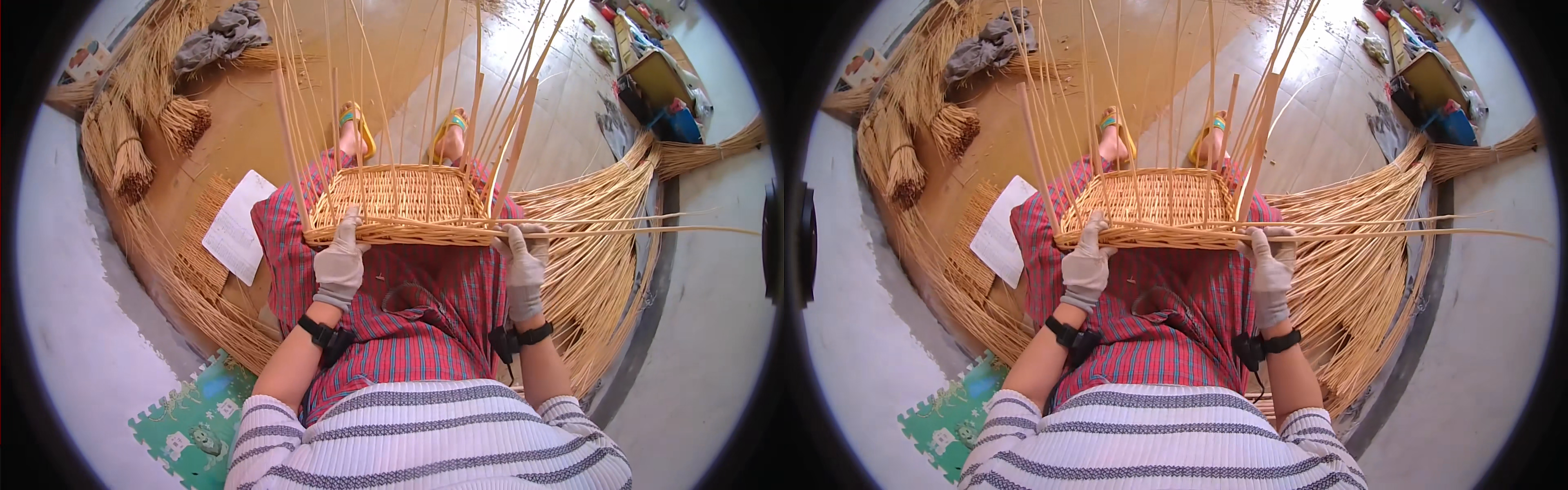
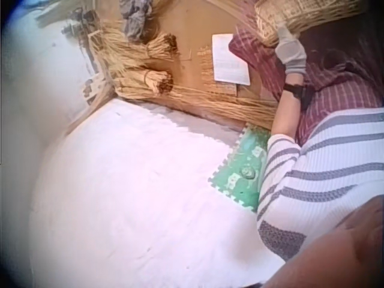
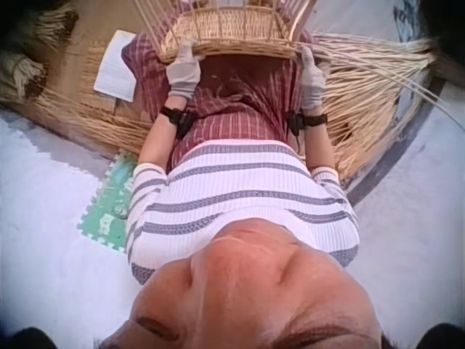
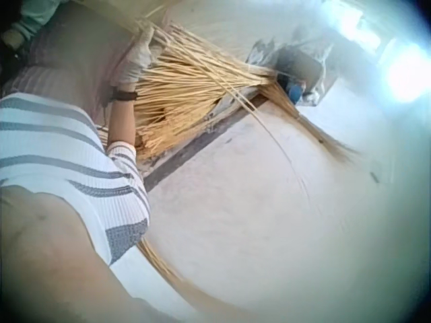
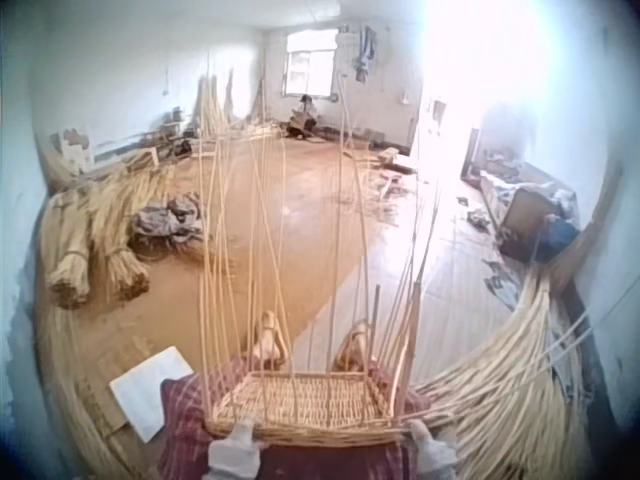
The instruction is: Weaving a wicker or straw basket using long plant fibers.
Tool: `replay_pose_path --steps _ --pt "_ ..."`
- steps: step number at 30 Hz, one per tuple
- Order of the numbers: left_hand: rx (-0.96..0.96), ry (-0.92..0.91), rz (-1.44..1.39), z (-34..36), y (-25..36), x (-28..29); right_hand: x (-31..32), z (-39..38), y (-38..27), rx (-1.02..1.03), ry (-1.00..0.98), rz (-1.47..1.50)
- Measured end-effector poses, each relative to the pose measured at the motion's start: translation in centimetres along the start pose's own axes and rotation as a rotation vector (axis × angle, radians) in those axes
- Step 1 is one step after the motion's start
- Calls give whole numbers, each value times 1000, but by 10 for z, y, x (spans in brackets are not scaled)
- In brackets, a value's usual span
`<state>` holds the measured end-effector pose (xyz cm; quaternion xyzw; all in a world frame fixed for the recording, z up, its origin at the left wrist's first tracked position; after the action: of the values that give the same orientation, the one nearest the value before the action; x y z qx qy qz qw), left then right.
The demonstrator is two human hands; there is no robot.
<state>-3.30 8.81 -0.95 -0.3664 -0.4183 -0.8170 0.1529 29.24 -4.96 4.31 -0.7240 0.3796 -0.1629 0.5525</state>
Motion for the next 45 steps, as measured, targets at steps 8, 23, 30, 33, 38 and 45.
replay_pose_path --steps 8,23,30,33,38,45 --pt "652 -354 -667 57 36 -44 9 28 31 -158 -101 108" --pt "718 -238 -780 31 25 -91 -241 62 -66 261 -486 -286" --pt "681 -259 -851 36 28 -85 -18 -14 -11 419 -163 260" --pt "656 -281 -797 34 27 -82 -23 -19 -18 376 -114 285" --pt "669 -287 -675 40 34 -81 -99 15 -71 529 -319 65" --pt "653 -278 -754 37 22 -101 8 26 31 400 -482 442"
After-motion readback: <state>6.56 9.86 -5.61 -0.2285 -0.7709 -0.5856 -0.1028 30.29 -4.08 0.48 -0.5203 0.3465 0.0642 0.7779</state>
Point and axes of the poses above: each hand's wrist, its own z-axis towards the middle knuckle, its own x-axis out of the back of the hand, y = z × x, the point moved 10 cm from there along z, towards the middle knuckle, and after that the axes turned 15 degrees about -x, right-handed, at the moved point
